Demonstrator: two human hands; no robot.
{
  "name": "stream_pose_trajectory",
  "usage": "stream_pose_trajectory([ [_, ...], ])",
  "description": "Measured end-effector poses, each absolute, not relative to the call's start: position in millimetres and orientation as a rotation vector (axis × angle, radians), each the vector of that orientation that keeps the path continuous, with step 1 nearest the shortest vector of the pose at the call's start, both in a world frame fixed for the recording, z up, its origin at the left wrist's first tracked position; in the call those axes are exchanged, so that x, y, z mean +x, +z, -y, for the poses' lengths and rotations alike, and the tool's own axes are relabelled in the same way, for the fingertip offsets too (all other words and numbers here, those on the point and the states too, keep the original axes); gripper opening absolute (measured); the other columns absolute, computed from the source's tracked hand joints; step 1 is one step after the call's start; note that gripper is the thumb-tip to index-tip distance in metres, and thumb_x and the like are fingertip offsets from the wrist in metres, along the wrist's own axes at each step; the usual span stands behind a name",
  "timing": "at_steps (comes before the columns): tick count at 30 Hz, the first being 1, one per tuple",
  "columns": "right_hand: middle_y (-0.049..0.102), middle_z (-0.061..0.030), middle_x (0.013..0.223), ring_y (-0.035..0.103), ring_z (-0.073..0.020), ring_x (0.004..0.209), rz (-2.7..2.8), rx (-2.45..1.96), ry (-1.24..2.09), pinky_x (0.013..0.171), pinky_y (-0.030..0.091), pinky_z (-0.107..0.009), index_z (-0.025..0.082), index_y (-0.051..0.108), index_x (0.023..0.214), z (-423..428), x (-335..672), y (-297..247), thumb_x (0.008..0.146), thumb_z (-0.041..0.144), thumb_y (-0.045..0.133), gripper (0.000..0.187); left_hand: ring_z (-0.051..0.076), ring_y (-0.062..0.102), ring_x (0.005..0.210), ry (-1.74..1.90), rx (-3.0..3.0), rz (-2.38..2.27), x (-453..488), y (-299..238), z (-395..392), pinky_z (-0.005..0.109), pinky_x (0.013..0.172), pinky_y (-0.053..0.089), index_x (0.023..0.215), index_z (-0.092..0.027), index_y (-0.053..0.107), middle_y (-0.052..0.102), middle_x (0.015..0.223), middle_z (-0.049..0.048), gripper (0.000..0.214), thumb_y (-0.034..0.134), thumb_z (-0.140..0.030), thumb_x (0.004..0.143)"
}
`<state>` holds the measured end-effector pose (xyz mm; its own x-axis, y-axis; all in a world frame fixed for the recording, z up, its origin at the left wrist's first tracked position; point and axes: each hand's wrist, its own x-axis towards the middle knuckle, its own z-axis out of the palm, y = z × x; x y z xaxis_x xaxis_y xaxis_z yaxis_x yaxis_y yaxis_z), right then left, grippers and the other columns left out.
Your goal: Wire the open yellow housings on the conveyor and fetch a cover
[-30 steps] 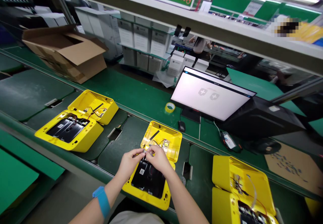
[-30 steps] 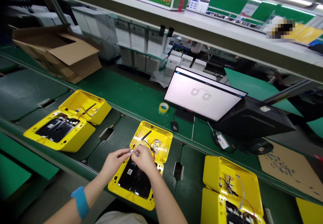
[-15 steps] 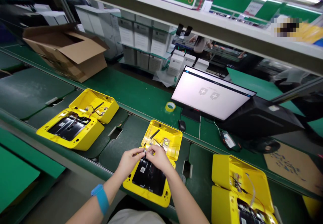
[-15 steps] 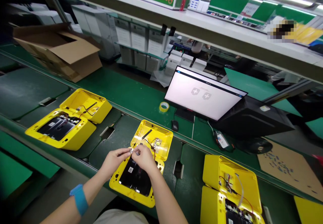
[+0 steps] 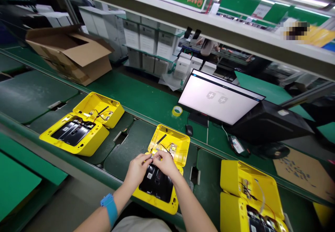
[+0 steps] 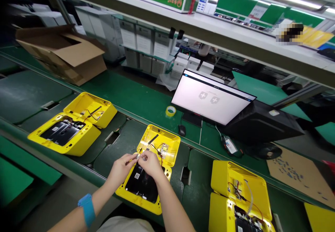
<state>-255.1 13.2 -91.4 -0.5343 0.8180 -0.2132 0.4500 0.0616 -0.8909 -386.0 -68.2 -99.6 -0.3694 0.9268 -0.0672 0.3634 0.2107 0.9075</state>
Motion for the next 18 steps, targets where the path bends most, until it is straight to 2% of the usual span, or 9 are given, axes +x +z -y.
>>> stream_pose_trajectory([
  [6, 0.060, 0.0010, 0.064, 0.051, -0.0117, 0.062, 1.984, -1.274, 1.479, 0.063, 0.042, -0.026, 0.018, 0.060, 0.067, -14.9, -256.1, -93.2, 0.069, 0.024, 0.051, 0.011, 0.020, 0.062, 0.087, 1.073, 1.274, -1.895, -384.9, -104.1, 67.5, 0.030, 0.082, 0.046, 0.101, -0.018, 0.069, 0.066, 0.091, 0.0074, 0.029, 0.051, -0.033, 0.084],
  [18, 0.054, 0.0026, 0.059, 0.047, -0.0096, 0.058, 1.839, -1.252, 1.618, 0.056, 0.037, -0.023, 0.016, 0.057, 0.063, -17.0, -255.0, -95.8, 0.066, 0.021, 0.053, 0.008, 0.021, 0.060, 0.090, 1.029, 1.237, -1.892, -380.1, -106.5, 64.3, 0.033, 0.083, 0.045, 0.098, -0.017, 0.068, 0.064, 0.096, 0.0088, 0.030, 0.045, -0.032, 0.087],
])
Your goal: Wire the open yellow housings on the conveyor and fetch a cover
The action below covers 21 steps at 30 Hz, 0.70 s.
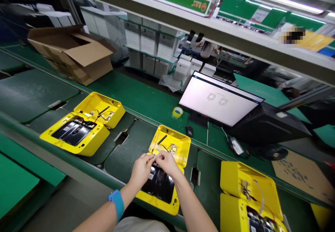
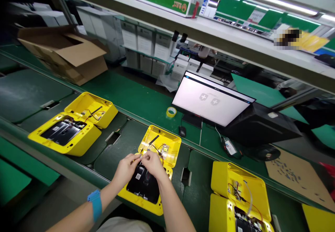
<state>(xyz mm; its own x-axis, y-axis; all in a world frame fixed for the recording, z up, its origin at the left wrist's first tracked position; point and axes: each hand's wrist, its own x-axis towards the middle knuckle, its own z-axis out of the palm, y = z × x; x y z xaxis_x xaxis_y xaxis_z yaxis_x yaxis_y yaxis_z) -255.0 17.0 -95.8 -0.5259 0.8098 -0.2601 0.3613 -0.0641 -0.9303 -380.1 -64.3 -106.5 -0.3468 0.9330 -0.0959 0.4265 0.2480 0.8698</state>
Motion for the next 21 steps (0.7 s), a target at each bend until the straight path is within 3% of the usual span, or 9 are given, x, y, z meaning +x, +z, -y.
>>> stream_pose_trajectory([
  [6, 0.056, 0.0023, 0.061, 0.048, -0.0094, 0.058, 1.843, -1.241, 1.618, 0.056, 0.037, -0.023, 0.015, 0.058, 0.065, -16, -249, -103, 0.067, 0.020, 0.055, 0.007, 0.020, 0.060, 0.091, 1.054, 1.276, -1.836, -377, -111, 62, 0.034, 0.085, 0.045, 0.096, -0.016, 0.068, 0.065, 0.097, 0.0096, 0.028, 0.045, -0.029, 0.086],
  [11, 0.061, -0.0002, 0.066, 0.053, -0.0118, 0.061, 1.943, -1.226, 1.595, 0.059, 0.042, -0.025, 0.016, 0.060, 0.071, -24, -241, -98, 0.074, 0.026, 0.054, 0.013, 0.021, 0.061, 0.097, 1.144, 0.940, -1.719, -373, -108, 56, 0.032, 0.092, 0.044, 0.097, -0.014, 0.070, 0.069, 0.102, 0.0104, 0.026, 0.062, -0.027, 0.076],
  [14, 0.065, -0.0090, 0.091, 0.058, -0.0211, 0.087, 2.178, -1.268, 1.194, 0.081, 0.047, -0.038, 0.015, 0.063, 0.090, -33, -224, -80, 0.078, 0.032, 0.055, 0.023, 0.015, 0.062, 0.083, 1.288, 0.538, -1.561, -370, -97, 63, 0.025, 0.075, 0.049, 0.111, -0.013, 0.064, 0.069, 0.104, 0.0096, 0.044, 0.069, -0.034, 0.073],
  [17, 0.050, -0.0184, 0.127, 0.042, -0.0308, 0.121, 2.243, -1.322, 0.693, 0.104, 0.034, -0.051, 0.012, 0.049, 0.123, -25, -207, -54, 0.078, 0.036, 0.057, 0.051, 0.005, 0.049, 0.056, 1.402, 0.182, -1.329, -370, -80, 84, 0.016, 0.048, 0.040, 0.112, -0.011, 0.061, 0.068, 0.099, 0.0101, 0.050, 0.064, -0.045, 0.076],
  [19, 0.043, -0.0163, 0.134, 0.035, -0.0300, 0.127, 2.312, -1.228, 0.629, 0.108, 0.030, -0.052, 0.017, 0.043, 0.131, -6, -203, -38, 0.081, 0.038, 0.055, 0.055, 0.005, 0.051, 0.058, 1.448, 0.051, -1.180, -369, -69, 104, 0.016, 0.052, 0.044, 0.112, -0.009, 0.061, 0.067, 0.103, 0.0127, 0.051, 0.061, -0.049, 0.078],
  [21, 0.045, -0.0102, 0.133, 0.036, -0.0267, 0.125, 2.431, -1.028, 0.702, 0.109, 0.029, -0.051, 0.026, 0.049, 0.125, 22, -207, -27, 0.083, 0.038, 0.054, 0.043, 0.011, 0.060, 0.074, 1.488, -0.020, -1.074, -365, -59, 123, 0.021, 0.067, 0.052, 0.112, -0.008, 0.060, 0.065, 0.108, 0.0158, 0.053, 0.058, -0.050, 0.080],
])
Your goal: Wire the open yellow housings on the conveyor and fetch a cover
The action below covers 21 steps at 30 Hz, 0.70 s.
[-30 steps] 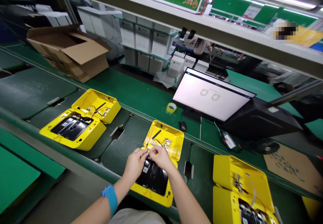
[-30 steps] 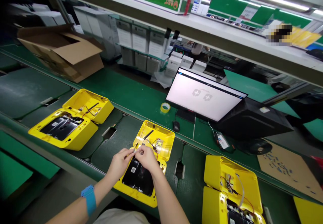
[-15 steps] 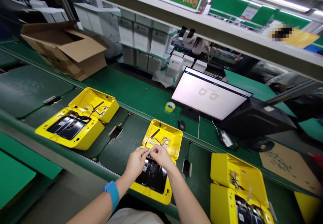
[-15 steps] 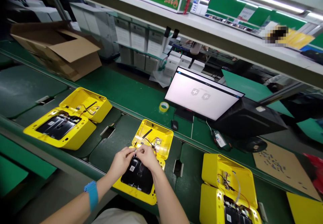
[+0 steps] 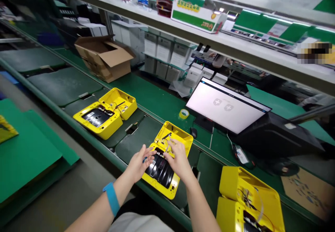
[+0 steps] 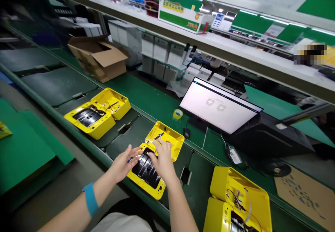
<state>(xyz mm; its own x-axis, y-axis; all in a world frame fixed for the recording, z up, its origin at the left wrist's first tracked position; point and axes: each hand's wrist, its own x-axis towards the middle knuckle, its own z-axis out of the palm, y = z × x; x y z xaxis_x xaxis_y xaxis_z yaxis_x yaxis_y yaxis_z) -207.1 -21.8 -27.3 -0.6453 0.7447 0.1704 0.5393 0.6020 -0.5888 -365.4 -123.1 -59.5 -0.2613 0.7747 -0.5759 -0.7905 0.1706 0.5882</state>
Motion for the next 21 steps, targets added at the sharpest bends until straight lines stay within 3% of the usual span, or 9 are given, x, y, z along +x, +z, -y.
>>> stream_pose_trajectory([
  [3, 0.046, -0.0041, 0.131, 0.037, -0.0238, 0.124, 2.545, -0.755, 0.838, 0.107, 0.032, -0.049, 0.033, 0.059, 0.109, 66, -222, -24, 0.084, 0.035, 0.053, 0.025, 0.017, 0.062, 0.085, 1.548, -0.032, -0.992, -358, -49, 148, 0.025, 0.073, 0.054, 0.112, -0.008, 0.060, 0.065, 0.109, 0.0163, 0.053, 0.054, -0.052, 0.082],
  [8, 0.047, -0.0024, 0.130, 0.037, -0.0231, 0.122, 2.576, -0.593, 0.868, 0.103, 0.035, -0.047, 0.032, 0.062, 0.101, 111, -245, -32, 0.084, 0.029, 0.055, 0.018, 0.017, 0.062, 0.087, 1.611, 0.020, -0.974, -355, -37, 180, 0.023, 0.067, 0.052, 0.106, -0.009, 0.063, 0.066, 0.105, 0.0144, 0.047, 0.054, -0.049, 0.083],
  [14, 0.050, -0.0032, 0.124, 0.038, -0.0224, 0.118, 2.631, -0.392, 0.740, 0.099, 0.038, -0.045, 0.029, 0.061, 0.098, 128, -283, -20, 0.086, 0.025, 0.052, 0.016, 0.014, 0.060, 0.075, 1.737, 0.049, -0.894, -385, -30, 211, 0.026, 0.069, 0.051, 0.094, -0.011, 0.064, 0.066, 0.087, 0.0091, 0.036, 0.058, -0.044, 0.081],
  [18, 0.052, -0.0047, 0.121, 0.041, -0.0219, 0.115, 2.670, -0.311, 0.628, 0.092, 0.041, -0.043, 0.027, 0.059, 0.100, 136, -338, -11, 0.089, 0.021, 0.044, 0.020, 0.014, 0.058, 0.073, 1.688, 0.143, -0.955, -435, -35, 239, 0.027, 0.068, 0.049, 0.089, -0.013, 0.061, 0.061, 0.080, 0.0059, 0.039, 0.058, -0.051, 0.080],
  [21, 0.056, -0.0034, 0.117, 0.043, -0.0213, 0.112, 2.727, -0.204, 0.586, 0.088, 0.042, -0.042, 0.025, 0.058, 0.095, 151, -399, -12, 0.089, 0.022, 0.044, 0.016, 0.009, 0.052, 0.063, 1.576, 0.181, -1.083, -497, -41, 269, 0.020, 0.057, 0.043, 0.086, -0.015, 0.058, 0.056, 0.074, 0.0020, 0.043, 0.058, -0.056, 0.077],
])
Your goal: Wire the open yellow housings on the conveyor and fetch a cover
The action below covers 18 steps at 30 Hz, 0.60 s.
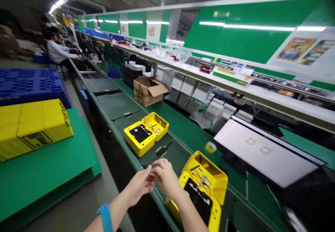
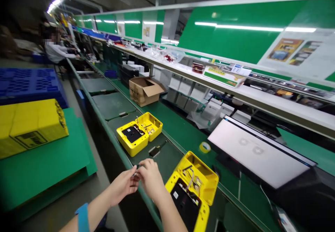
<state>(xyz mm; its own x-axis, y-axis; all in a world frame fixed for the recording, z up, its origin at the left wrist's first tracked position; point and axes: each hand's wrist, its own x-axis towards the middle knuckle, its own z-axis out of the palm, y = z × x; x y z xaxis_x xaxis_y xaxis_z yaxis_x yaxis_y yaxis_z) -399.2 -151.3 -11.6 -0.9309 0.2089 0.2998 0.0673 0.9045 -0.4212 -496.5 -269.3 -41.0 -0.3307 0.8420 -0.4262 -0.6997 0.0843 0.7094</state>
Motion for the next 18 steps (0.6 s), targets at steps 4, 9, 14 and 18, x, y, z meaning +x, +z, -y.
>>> stream_pose_trajectory([
  [4, 0.059, -0.0017, 0.113, 0.046, -0.0200, 0.108, 2.745, -0.091, 0.626, 0.087, 0.044, -0.039, 0.025, 0.058, 0.091, 187, -499, -17, 0.088, 0.027, 0.049, 0.010, 0.005, 0.041, 0.051, 1.426, 0.249, -1.249, -601, -42, 320, 0.016, 0.047, 0.031, 0.083, -0.015, 0.055, 0.048, 0.067, -0.0022, 0.046, 0.058, -0.060, 0.074],
  [9, 0.059, -0.0025, 0.111, 0.050, -0.0188, 0.106, 2.699, 0.031, 0.786, 0.090, 0.045, -0.038, 0.026, 0.061, 0.090, 223, -606, -15, 0.086, 0.029, 0.052, 0.010, 0.005, 0.044, 0.053, 1.387, 0.331, -1.327, -711, -30, 369, 0.015, 0.047, 0.031, 0.078, -0.013, 0.058, 0.052, 0.068, 0.0004, 0.042, 0.062, -0.054, 0.074],
  [14, 0.059, -0.0047, 0.110, 0.053, -0.0174, 0.107, 2.524, -0.212, 1.071, 0.095, 0.045, -0.036, 0.026, 0.060, 0.101, 197, -644, -21, 0.084, 0.030, 0.055, 0.019, 0.003, 0.044, 0.056, 1.401, 0.356, -1.392, -767, -33, 359, 0.014, 0.049, 0.033, 0.089, -0.012, 0.066, 0.057, 0.075, 0.0031, 0.039, 0.068, -0.047, 0.072],
  [18, 0.064, -0.0053, 0.098, 0.059, -0.0190, 0.096, 2.367, -0.574, 1.149, 0.088, 0.048, -0.037, 0.022, 0.063, 0.090, 142, -646, -44, 0.085, 0.033, 0.051, 0.017, 0.006, 0.047, 0.063, 1.480, 0.288, -1.390, -785, -49, 328, 0.016, 0.056, 0.041, 0.094, -0.011, 0.069, 0.060, 0.083, 0.0068, 0.042, 0.071, -0.045, 0.070],
])
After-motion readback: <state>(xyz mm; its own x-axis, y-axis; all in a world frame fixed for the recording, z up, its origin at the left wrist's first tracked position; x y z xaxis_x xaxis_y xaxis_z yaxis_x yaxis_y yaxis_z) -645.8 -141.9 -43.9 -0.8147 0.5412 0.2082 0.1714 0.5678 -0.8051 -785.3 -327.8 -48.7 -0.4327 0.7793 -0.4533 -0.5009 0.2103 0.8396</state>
